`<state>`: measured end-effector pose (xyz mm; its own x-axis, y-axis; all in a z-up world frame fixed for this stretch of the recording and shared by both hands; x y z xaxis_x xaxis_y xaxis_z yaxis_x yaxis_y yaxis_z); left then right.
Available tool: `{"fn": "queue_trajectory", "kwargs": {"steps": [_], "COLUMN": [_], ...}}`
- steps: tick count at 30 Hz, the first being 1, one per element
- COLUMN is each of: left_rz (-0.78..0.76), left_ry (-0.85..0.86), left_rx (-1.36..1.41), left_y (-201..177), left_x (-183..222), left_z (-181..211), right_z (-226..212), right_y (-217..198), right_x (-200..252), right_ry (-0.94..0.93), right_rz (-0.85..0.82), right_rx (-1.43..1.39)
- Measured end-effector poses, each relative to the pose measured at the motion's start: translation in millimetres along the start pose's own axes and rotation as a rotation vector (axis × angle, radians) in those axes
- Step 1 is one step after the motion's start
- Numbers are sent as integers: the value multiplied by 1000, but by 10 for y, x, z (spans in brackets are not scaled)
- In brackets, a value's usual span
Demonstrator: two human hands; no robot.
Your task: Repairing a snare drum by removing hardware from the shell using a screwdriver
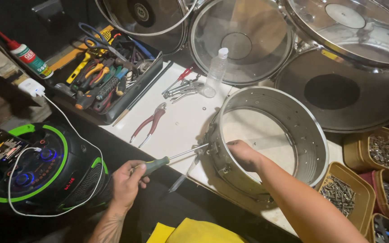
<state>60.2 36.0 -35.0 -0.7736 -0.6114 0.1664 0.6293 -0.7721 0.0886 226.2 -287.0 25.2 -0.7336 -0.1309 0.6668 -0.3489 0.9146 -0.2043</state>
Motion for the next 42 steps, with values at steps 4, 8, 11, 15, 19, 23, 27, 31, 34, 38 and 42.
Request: {"fn": "queue_trajectory", "kwargs": {"steps": [4, 8, 11, 15, 19, 23, 27, 31, 34, 38, 42], "left_rz": [-14, -49, -78, -104, -150, -177, -186, -192, -195, -182, -173], "left_ry": [-21, 23, 43, 89, 108, 46, 54, 56, 27, -1, 101], "left_rx": [-13, -28, -75, -190, -167, -182, -232, -208, -184, -247, -187], "left_y": [22, 21, -6, -22, -31, -41, -53, -58, -54, -50, -72], "left_x": [-39, -108, -95, -67, -96, -66, -46, -27, -18, 36, -31], "left_z": [43, 61, 142, 307, 261, 242, 255, 237, 219, 272, 181], "right_z": [16, 96, 154, 149, 166, 109, 102, 21, -96, -343, -292], "right_y": [-36, -167, -257, -424, -529, -440, -337, -210, -133, -47, 8], "right_x": [-59, -321, -467, -565, -648, -513, -451, -281, -172, 143, -51], "right_ry": [-4, -110, -140, -156, -193, -123, -39, 3, -25, 57, 5], "right_rz": [0, 3, -39, -123, -213, -194, -119, -70, 13, 242, 145], "right_rx": [-154, -301, -385, -588, -714, -700, -523, -423, -241, 141, 237]}}
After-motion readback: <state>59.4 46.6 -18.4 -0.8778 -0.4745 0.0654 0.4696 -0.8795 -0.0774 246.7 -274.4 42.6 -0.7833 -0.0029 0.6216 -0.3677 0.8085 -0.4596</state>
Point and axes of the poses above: each hand's wrist, its own x-axis away from the middle knuckle, its own y-axis out of the palm, z = x × y, the point moved 7 cm from there along -x, towards the middle knuckle, and after that the axes turned 7 degrees about z, right-handed, at the moved point
